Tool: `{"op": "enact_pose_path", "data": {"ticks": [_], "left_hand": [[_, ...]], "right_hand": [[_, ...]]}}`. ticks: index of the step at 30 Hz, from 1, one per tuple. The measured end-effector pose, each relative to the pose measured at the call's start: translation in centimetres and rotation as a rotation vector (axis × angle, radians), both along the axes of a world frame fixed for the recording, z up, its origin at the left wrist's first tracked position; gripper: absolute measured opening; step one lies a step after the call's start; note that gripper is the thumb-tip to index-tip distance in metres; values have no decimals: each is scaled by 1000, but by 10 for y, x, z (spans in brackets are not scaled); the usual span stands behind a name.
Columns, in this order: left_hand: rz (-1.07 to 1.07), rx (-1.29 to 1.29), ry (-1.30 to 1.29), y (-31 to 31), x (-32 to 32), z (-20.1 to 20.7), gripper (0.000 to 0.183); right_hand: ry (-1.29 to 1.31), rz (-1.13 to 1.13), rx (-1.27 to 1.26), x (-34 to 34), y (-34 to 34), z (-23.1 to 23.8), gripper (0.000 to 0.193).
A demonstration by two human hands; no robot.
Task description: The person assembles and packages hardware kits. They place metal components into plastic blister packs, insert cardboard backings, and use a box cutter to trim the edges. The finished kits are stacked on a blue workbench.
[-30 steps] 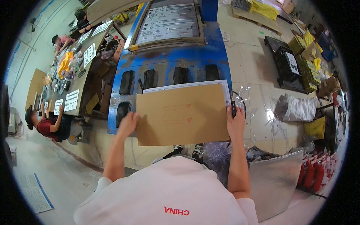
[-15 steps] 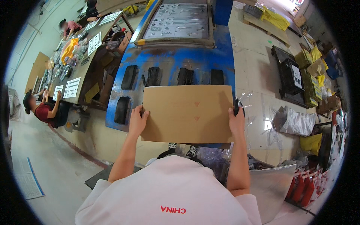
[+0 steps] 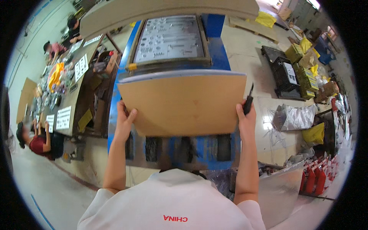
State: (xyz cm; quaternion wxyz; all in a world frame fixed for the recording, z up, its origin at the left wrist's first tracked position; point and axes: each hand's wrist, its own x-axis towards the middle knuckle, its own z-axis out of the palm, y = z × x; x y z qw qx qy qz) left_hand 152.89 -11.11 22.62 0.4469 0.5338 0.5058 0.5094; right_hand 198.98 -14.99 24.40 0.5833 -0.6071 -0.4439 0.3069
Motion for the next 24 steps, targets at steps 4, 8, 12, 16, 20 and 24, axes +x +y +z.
{"op": "enact_pose_path", "data": {"ticks": [4,8,12,16,20,24], "left_hand": [[1,307,-10,136,-38,-3,40],[16,381,83,209,-58,-55,54],[9,307,24,236,-50,-96,68],[121,228,38,246,-29,-73,57],[79,12,293,230,-5,-20,58],[7,74,556,177,72,-6,61]], "right_hand": [[14,-51,148,-48,108,8,28],[261,-54,150,-86,173,-25,30],[390,-52,211,-88,208,-58,32],[46,-128,27,-66,215,-39,27],[-42,-155,4,-35,142,3,28],[40,-277,-174,-5,-13,-26,26]]}}
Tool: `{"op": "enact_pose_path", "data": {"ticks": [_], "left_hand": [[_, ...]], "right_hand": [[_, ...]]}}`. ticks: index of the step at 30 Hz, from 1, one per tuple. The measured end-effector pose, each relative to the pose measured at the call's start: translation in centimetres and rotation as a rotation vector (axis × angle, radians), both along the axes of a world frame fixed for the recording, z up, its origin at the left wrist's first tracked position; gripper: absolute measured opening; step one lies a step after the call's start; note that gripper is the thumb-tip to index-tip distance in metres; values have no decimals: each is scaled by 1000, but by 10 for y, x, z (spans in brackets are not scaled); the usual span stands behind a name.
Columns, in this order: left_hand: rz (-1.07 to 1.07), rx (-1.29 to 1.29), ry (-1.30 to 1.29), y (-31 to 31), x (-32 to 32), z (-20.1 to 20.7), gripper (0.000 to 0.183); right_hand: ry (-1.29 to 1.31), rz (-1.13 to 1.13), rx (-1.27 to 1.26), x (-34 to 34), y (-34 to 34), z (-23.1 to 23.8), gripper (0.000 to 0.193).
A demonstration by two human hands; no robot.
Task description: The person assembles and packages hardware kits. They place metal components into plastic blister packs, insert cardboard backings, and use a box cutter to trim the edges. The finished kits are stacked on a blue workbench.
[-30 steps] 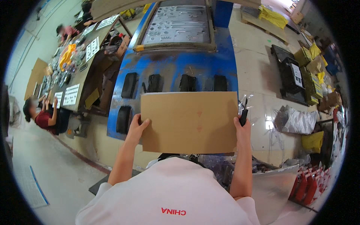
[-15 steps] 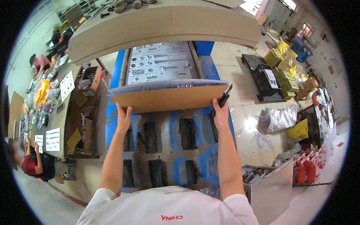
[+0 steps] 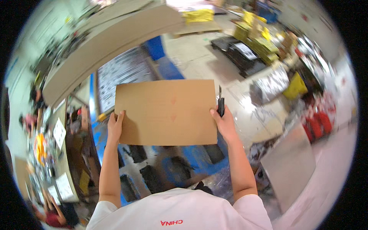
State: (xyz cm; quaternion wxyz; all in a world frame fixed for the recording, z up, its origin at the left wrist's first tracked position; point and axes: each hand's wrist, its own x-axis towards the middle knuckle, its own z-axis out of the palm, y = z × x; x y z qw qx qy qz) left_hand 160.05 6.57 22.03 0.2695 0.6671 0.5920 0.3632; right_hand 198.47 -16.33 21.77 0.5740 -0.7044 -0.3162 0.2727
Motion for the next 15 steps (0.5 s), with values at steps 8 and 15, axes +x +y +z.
{"op": "enact_pose_path", "data": {"ticks": [8,15], "left_hand": [[-891,-117,180,-194,372,-15,58],[-1559,45,526,-538,761,-152,49]], "right_hand": [[163,-649,-47,112,-401,-102,43],[385,-1247,-312,170,-726,-180,48]]}}
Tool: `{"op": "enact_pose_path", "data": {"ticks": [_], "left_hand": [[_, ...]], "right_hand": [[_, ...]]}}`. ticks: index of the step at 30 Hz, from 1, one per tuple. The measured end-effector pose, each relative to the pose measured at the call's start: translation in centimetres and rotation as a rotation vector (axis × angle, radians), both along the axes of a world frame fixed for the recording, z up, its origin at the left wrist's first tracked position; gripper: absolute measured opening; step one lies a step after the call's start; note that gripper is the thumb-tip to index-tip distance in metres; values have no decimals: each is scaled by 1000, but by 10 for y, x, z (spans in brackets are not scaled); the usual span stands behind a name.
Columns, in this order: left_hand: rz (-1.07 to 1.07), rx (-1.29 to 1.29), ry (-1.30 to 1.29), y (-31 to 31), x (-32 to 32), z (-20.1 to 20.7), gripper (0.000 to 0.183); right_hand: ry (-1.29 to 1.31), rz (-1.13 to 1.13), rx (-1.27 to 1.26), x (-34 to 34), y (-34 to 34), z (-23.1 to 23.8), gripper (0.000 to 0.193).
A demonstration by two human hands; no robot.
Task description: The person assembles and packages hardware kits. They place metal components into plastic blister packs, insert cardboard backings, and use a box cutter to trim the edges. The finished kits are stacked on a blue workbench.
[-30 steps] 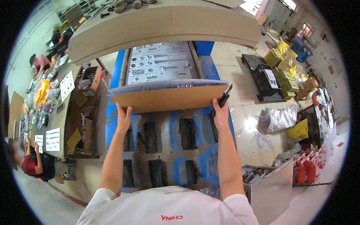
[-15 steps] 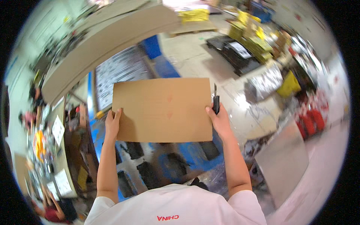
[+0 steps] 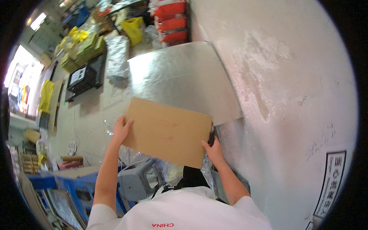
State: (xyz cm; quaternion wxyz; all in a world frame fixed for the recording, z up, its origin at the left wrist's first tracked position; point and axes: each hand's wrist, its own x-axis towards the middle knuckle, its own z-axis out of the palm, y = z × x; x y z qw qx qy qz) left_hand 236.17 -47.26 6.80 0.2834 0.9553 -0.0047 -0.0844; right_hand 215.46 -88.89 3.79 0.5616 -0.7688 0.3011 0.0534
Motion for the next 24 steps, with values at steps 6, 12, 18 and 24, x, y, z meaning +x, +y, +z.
{"op": "enact_pose_path", "data": {"ticks": [6,12,18,24], "left_hand": [[-388,8,43,-341,233,-106,50],[-633,-58,-3,-549,305,-142,42],[-370,-227,-439,-533,286,-122,48],[-527,104,-124,-453,103,-85,64]], "right_hand": [[-89,-459,238,43,-126,-74,41],[71,-723,375,67,-155,-123,36],[112,-582,319,55,-174,-118,34],[115,-463,145,26,-174,-73,25]]}}
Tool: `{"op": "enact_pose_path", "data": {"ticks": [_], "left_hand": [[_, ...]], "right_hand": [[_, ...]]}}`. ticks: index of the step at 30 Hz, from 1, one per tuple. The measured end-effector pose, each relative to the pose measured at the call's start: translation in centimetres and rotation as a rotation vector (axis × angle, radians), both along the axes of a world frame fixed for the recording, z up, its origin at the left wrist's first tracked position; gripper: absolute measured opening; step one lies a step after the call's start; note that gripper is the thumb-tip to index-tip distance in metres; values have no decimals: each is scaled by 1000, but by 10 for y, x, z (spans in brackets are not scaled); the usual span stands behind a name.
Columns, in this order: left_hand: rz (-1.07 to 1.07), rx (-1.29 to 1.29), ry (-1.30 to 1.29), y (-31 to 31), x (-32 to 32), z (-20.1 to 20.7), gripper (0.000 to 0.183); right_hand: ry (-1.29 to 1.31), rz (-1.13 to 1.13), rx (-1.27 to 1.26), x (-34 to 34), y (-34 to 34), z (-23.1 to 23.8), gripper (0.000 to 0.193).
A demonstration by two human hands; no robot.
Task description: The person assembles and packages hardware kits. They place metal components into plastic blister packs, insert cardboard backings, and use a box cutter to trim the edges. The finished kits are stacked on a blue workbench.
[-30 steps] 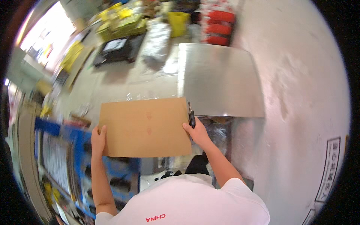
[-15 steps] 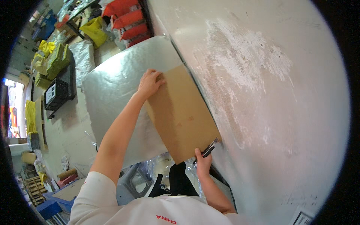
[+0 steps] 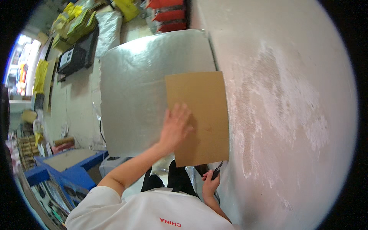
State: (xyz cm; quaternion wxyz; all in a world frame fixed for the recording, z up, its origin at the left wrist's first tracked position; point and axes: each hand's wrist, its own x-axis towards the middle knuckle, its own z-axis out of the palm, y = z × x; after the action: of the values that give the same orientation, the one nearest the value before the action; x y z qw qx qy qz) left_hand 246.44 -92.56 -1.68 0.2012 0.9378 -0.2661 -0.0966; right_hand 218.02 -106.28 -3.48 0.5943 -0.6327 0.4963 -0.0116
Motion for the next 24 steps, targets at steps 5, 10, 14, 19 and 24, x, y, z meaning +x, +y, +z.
{"op": "enact_pose_path", "data": {"ticks": [5,10,14,19,24], "left_hand": [[-61,5,-120,10,-58,-42,72],[-24,42,-157,41,-88,2,68],[96,-118,-150,136,-209,41,59],[444,-253,99,313,-497,65,38],[1167,-446,64,455,-837,101,29]], "right_hand": [[-167,130,50,-2,16,3,23],[-155,203,6,-31,52,19,21],[-210,393,51,-76,109,34,21],[-310,782,97,-211,225,61,22],[-329,1150,229,-390,403,87,25]]}}
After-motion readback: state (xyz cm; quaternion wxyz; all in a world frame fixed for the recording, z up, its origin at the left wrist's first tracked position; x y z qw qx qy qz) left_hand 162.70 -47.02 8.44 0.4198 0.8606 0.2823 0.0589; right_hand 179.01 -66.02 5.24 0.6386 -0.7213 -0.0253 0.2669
